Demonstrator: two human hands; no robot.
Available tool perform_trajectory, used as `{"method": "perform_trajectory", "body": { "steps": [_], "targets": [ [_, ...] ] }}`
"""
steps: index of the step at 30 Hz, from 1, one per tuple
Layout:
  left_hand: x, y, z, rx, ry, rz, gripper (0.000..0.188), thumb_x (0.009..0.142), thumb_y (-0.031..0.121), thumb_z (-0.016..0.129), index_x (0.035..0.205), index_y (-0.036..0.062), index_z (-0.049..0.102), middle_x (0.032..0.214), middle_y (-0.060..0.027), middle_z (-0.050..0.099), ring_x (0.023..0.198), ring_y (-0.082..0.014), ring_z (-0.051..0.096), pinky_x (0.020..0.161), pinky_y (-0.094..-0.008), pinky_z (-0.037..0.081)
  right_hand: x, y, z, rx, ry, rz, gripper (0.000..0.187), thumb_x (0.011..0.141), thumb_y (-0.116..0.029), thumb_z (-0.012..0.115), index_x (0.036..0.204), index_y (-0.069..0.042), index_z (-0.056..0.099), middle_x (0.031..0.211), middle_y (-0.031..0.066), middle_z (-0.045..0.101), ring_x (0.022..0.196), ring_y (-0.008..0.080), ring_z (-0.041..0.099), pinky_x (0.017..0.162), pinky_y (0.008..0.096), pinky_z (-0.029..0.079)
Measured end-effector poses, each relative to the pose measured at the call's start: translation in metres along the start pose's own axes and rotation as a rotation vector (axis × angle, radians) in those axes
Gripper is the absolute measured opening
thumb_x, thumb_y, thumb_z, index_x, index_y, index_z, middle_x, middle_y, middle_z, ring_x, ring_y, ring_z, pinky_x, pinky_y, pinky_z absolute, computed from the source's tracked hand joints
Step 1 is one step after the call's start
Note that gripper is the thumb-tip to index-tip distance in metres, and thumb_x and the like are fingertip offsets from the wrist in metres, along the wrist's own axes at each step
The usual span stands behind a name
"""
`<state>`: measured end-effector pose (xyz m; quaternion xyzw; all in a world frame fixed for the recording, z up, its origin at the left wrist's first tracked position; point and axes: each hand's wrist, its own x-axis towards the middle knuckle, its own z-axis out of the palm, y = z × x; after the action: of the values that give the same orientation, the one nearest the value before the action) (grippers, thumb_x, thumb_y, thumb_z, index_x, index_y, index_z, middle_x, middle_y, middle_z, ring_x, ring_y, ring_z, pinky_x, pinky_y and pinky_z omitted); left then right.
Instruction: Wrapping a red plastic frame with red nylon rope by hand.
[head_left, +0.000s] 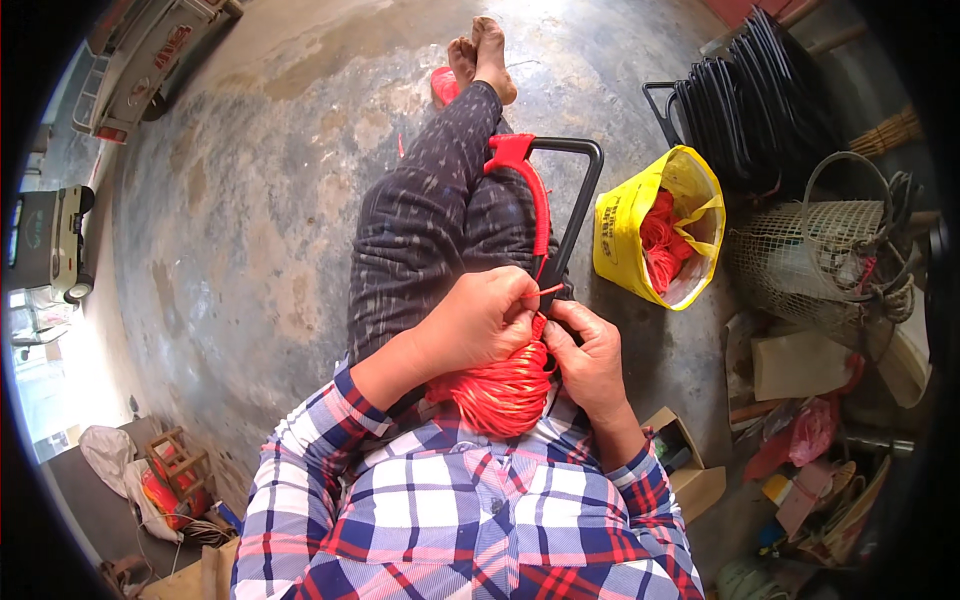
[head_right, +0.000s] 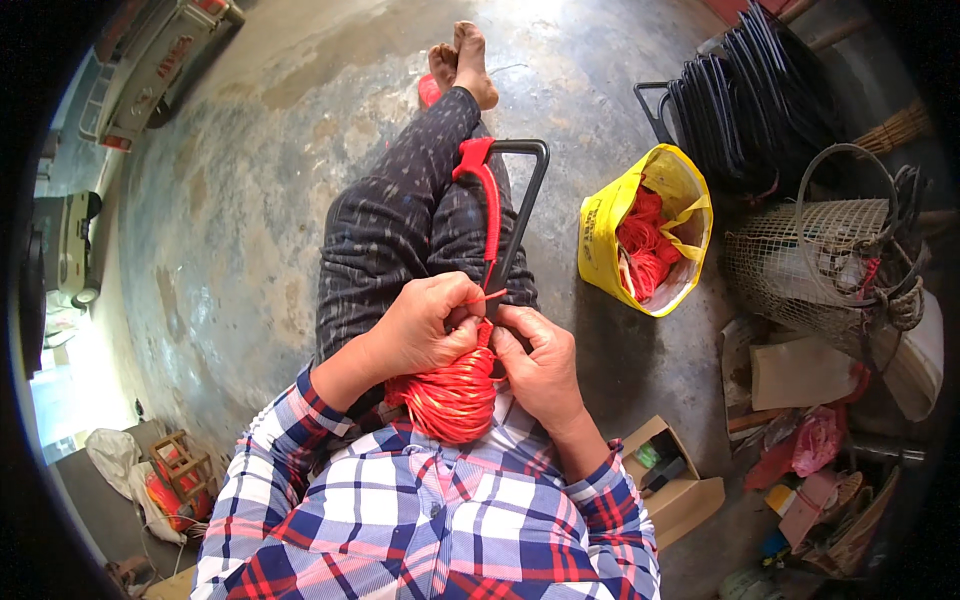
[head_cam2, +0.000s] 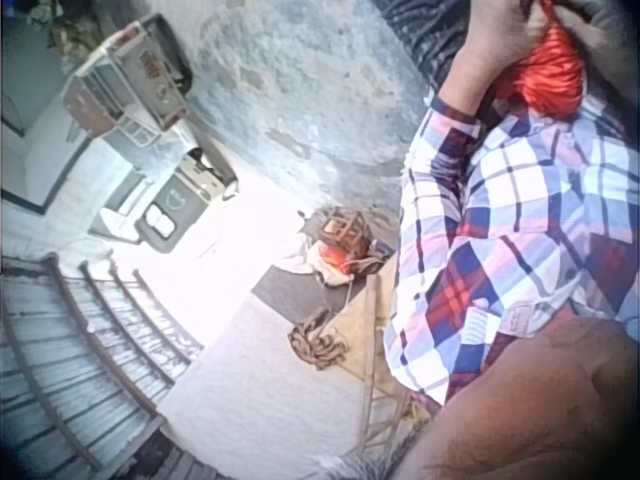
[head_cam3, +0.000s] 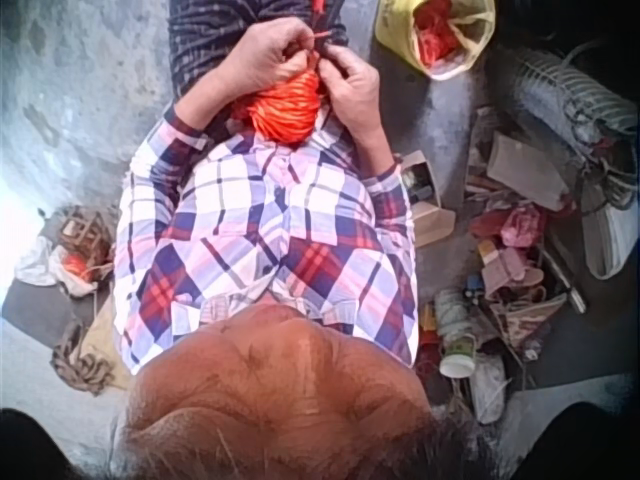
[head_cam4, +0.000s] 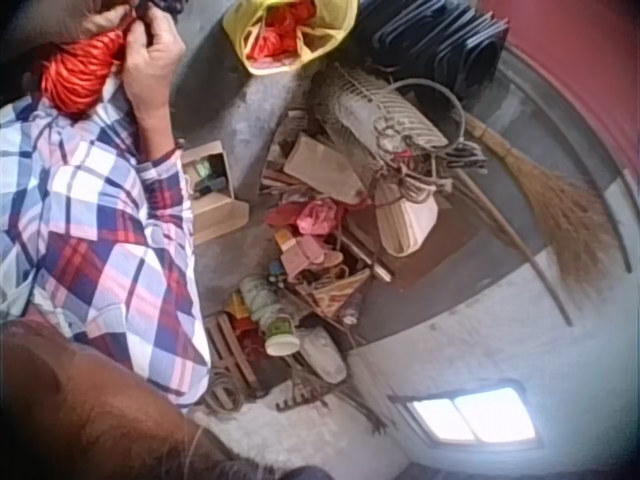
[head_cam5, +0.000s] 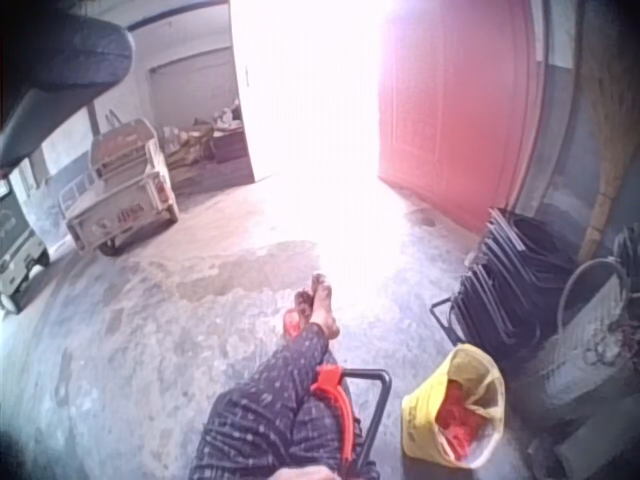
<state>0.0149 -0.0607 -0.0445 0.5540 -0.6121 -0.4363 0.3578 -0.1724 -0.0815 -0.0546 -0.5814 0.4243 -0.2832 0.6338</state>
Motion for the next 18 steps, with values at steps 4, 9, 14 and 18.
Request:
{"method": "perform_trajectory", "body": {
  "steps": [4,9,14,18],
  "targets": [
    [0.0004,-0.0017,0.0019,0.049,0.086,0.15,0.011,0.075,-0.004,0.064,0.083,0.001,0.058,0.073,-0.0079,0.055,0.058,-0.0148,0.056,0.054,-0.0276,0.047,-0.0004,0.0007,0.0002,-0.047,-0.011,-0.037,0.019,0.09,-0.002,0.06,0.106,0.005,0.065,0.089,0.0072,0.067,0.079,0.0104,0.062,0.072,0.025,0.05],
    [-0.0016,-0.0017,0.0031,0.039,0.105,0.133,0.012,0.075,-0.004,0.064,0.083,0.0013,0.058,0.073,-0.0088,0.056,0.058,-0.0179,0.058,0.054,-0.0289,0.047,0.0008,-0.0008,0.0008,-0.096,-0.021,-0.05,0.019,0.089,-0.002,0.06,0.106,0.006,0.065,0.09,0.0097,0.067,0.082,0.0132,0.064,0.073,0.0263,0.05],
    [-0.0025,-0.0039,0.005,0.008,0.127,0.135,0.012,0.075,-0.004,0.064,0.083,0.0016,0.058,0.073,-0.0077,0.055,0.058,-0.0163,0.057,0.053,-0.0284,0.046,0.0004,-0.0044,0.0018,-0.069,-0.022,-0.057,0.019,0.089,-0.002,0.06,0.106,0.006,0.065,0.092,0.0095,0.067,0.082,0.0128,0.063,0.073,0.026,0.05],
    [-0.0047,-0.005,0.0043,0.045,0.125,0.168,0.012,0.076,-0.004,0.064,0.084,0.0015,0.058,0.073,-0.0065,0.055,0.059,-0.0131,0.056,0.054,-0.0264,0.046,0.0007,-0.0051,0.0016,-0.079,-0.032,-0.025,0.02,0.09,-0.002,0.059,0.107,0.006,0.064,0.092,0.009,0.067,0.081,0.0122,0.062,0.073,0.0254,0.05]
  ]
}}
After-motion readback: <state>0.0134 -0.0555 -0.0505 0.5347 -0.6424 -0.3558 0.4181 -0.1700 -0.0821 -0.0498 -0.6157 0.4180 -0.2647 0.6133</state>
